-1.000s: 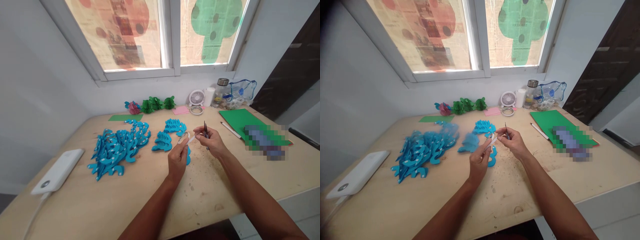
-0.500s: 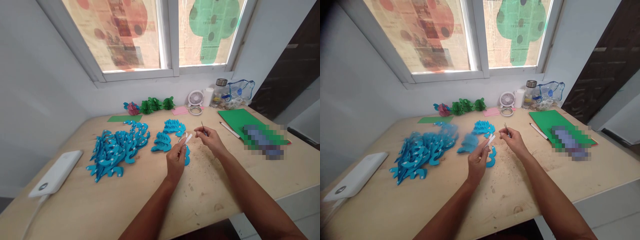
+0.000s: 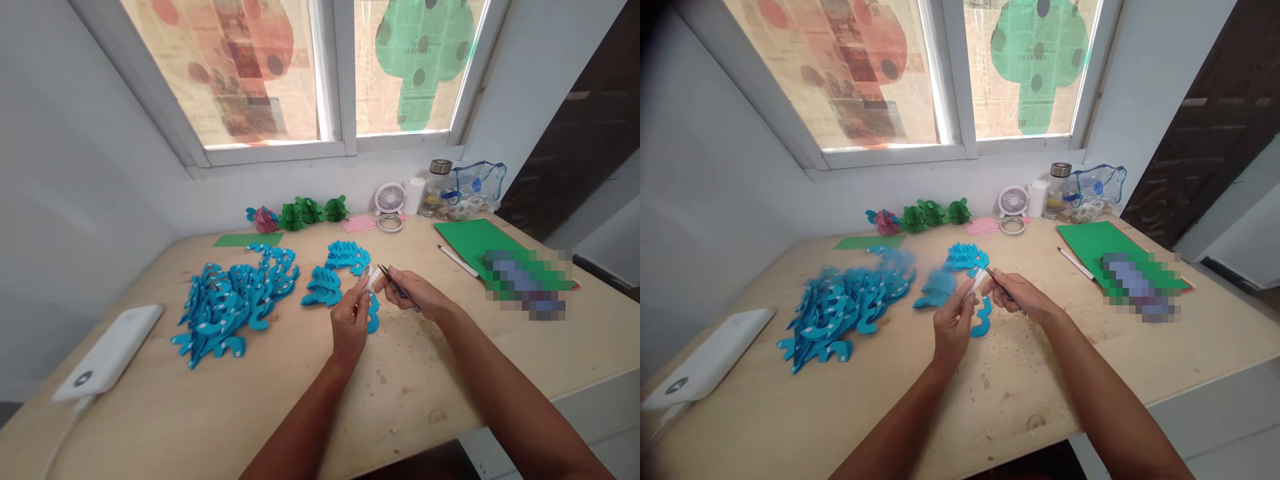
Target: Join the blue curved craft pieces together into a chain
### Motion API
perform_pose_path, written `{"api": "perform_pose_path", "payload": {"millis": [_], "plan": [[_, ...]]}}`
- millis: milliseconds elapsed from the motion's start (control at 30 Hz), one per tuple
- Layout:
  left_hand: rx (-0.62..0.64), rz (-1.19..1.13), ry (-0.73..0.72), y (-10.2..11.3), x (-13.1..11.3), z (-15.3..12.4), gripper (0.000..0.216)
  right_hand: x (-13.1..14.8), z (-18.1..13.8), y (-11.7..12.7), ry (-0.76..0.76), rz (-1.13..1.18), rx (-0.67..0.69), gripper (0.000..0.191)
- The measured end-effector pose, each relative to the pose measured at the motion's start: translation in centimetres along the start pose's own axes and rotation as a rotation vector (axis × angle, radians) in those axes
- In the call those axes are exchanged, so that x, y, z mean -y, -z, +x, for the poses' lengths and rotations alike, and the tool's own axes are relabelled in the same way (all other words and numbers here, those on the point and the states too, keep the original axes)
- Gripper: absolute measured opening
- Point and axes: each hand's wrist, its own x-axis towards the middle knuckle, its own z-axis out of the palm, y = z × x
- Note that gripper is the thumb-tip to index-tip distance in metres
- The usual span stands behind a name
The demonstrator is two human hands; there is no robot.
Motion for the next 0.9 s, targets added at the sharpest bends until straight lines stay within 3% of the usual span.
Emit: {"api": "perform_pose_path", "payload": {"millis": [267,900], "plan": [[0.006,0.031,-0.056,-0.05,0.41,-0.06,0.033,0.09,-0.08,-0.57,-0.009,0.013,0.020,0.051],[0.049,0.053,-0.016,-0.13,0.61,-0.25,0.032,0.28,-0.09,-0.63,0.052,-0.089,-0.011,0.046]]}}
